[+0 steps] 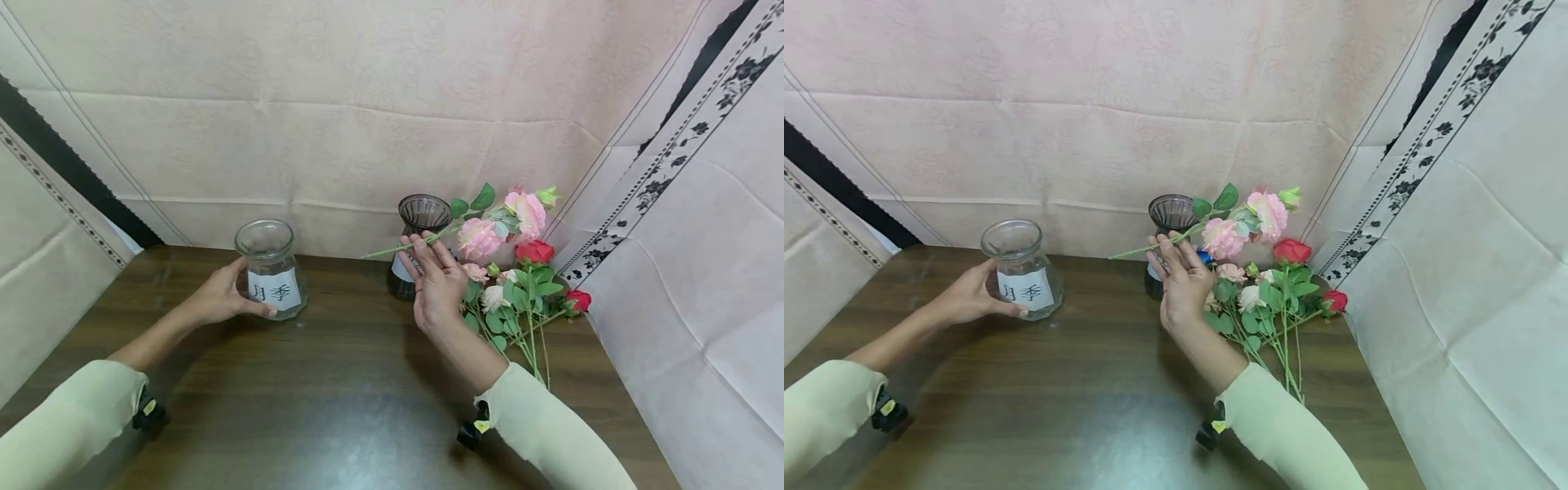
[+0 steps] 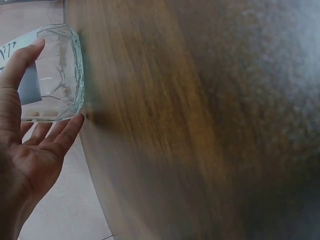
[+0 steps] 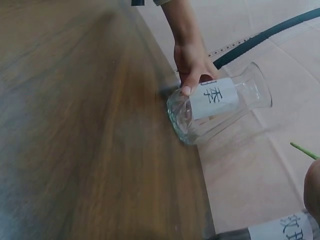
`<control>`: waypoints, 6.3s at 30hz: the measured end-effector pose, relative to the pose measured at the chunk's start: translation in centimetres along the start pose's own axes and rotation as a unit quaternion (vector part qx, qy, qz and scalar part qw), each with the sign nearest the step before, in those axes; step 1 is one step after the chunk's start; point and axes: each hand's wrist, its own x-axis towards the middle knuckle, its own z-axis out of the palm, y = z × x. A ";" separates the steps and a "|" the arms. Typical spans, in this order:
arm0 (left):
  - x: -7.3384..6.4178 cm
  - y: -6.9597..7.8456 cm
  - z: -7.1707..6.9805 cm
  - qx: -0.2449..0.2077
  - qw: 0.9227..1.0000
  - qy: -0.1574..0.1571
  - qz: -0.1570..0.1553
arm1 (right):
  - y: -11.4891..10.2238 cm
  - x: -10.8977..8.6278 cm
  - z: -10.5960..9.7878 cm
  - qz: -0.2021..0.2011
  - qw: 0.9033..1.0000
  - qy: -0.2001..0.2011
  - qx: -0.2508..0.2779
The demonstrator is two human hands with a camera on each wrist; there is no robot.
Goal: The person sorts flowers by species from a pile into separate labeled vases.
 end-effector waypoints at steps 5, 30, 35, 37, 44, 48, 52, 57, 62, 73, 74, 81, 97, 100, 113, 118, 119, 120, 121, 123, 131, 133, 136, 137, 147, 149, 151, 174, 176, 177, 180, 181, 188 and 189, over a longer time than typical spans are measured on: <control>0.1 0.1 0.1 0.000 1.000 -0.001 -0.002 | 0.6 -0.2 1.5 -0.005 1.000 -0.022 -0.005; 0.2 -0.2 0.0 0.008 1.000 -0.001 -0.004 | 4.9 -1.9 9.9 0.007 0.996 -0.082 0.044; 0.2 -0.2 0.0 0.015 1.000 0.001 -0.003 | 6.5 -2.2 10.4 0.003 0.996 -0.086 0.031; 0.2 -0.2 0.0 0.018 1.000 0.003 -0.003 | 7.1 -2.3 10.5 0.007 0.996 -0.084 0.023; 0.2 -0.1 0.1 0.019 1.000 0.006 -0.004 | 8.7 -2.9 10.8 0.007 0.997 -0.080 -0.017; 0.2 0.0 0.1 0.019 1.000 0.005 -0.014 | 9.6 -3.0 11.0 -0.023 0.993 -0.078 -0.083; 0.2 0.0 0.1 0.014 1.000 0.002 -0.014 | 10.4 -3.0 11.0 -0.053 0.983 -0.077 -0.158; 0.1 0.1 0.1 0.011 1.000 0.003 -0.010 | 11.0 -3.0 11.0 -0.054 0.973 -0.098 -0.202; 0.2 0.2 0.1 0.011 1.000 0.002 -0.014 | 11.5 -3.1 11.4 -0.049 0.963 -0.117 -0.238; 0.1 0.1 0.1 0.012 1.000 -0.001 -0.021 | 11.8 -4.0 10.3 -0.075 0.917 -0.193 -0.341; 0.1 0.0 0.1 0.013 1.000 -0.001 -0.021 | 11.8 -4.1 10.0 -0.085 0.910 -0.202 -0.352; 0.1 0.0 0.0 0.007 1.000 -0.002 -0.014 | 11.6 -4.4 8.5 -0.084 0.886 -0.234 -0.390; 0.0 0.1 0.1 0.003 1.000 0.002 -0.017 | 10.2 -2.5 3.8 0.027 0.871 -0.196 -0.450; 0.0 0.0 0.1 0.002 1.000 0.002 -0.018 | 9.6 -2.0 2.8 0.048 0.879 -0.193 -0.434; 0.0 -0.2 0.2 0.010 1.000 0.003 -0.021 | 6.7 -0.6 -0.8 0.105 0.879 -0.211 -0.413; 0.0 -0.1 0.1 0.009 1.000 0.001 -0.018 | 5.6 -0.5 -1.6 0.120 0.874 -0.221 -0.416; 0.0 -0.1 0.1 0.010 1.000 0.000 -0.017 | 5.4 -0.5 -1.8 0.123 0.873 -0.223 -0.417; 0.0 -0.1 0.1 0.011 1.000 0.000 -0.016 | 5.2 -0.4 -1.9 0.126 0.872 -0.225 -0.417; 0.0 -0.2 0.0 0.011 1.000 0.000 -0.016 | 5.0 -0.4 -2.1 0.129 0.871 -0.226 -0.417; 0.0 -0.2 0.0 0.012 1.000 -0.001 -0.018 | 4.6 -0.4 -2.5 0.136 0.870 -0.229 -0.414; 0.1 -0.3 0.0 0.016 1.000 -0.004 -0.021 | 3.1 -0.3 -4.4 0.136 0.867 -0.237 -0.417; 0.1 -0.3 0.0 0.016 1.000 -0.003 -0.022 | 2.7 -0.2 -4.8 0.134 0.864 -0.240 -0.421; 0.1 -0.2 0.0 0.017 1.000 -0.003 -0.021 | 1.9 -0.2 -5.3 0.136 0.859 -0.240 -0.431; 0.1 -0.2 0.0 0.015 1.000 -0.003 -0.021 | 1.6 -0.2 -5.5 0.137 0.857 -0.239 -0.435; 0.1 0.2 0.1 0.006 1.000 -0.006 -0.019 | -1.5 -0.1 -7.8 0.132 0.851 -0.224 -0.456; 0.2 0.2 0.1 0.005 1.000 -0.007 -0.019 | -2.2 -0.1 -8.5 0.135 0.851 -0.218 -0.459; 0.2 0.3 0.1 0.002 1.000 -0.008 -0.019 | -3.0 0.1 -9.1 0.139 0.849 -0.208 -0.465; 0.1 0.5 -0.1 0.002 1.000 -0.011 -0.023 | -10.5 2.6 -15.3 0.139 0.830 -0.132 -0.524; 0.1 0.5 -0.1 0.002 1.000 -0.011 -0.023 | -10.9 2.8 -16.1 0.138 0.828 -0.125 -0.529; 0.1 0.5 -0.1 0.002 1.000 -0.011 -0.022 | -11.1 2.9 -16.5 0.137 0.827 -0.122 -0.531; 0.1 0.5 -0.1 0.003 1.000 -0.013 -0.022 | -11.7 3.2 -17.7 0.132 0.822 -0.118 -0.541; 0.1 0.6 -0.1 0.003 1.000 -0.013 -0.023 | -12.0 3.3 -18.0 0.131 0.821 -0.116 -0.543; 0.2 0.6 0.0 0.001 1.000 -0.014 -0.026 | -13.9 3.5 -20.0 0.131 0.812 -0.119 -0.557; 0.2 0.6 0.0 0.001 1.000 -0.013 -0.026 | -14.1 3.5 -20.2 0.132 0.805 -0.121 -0.565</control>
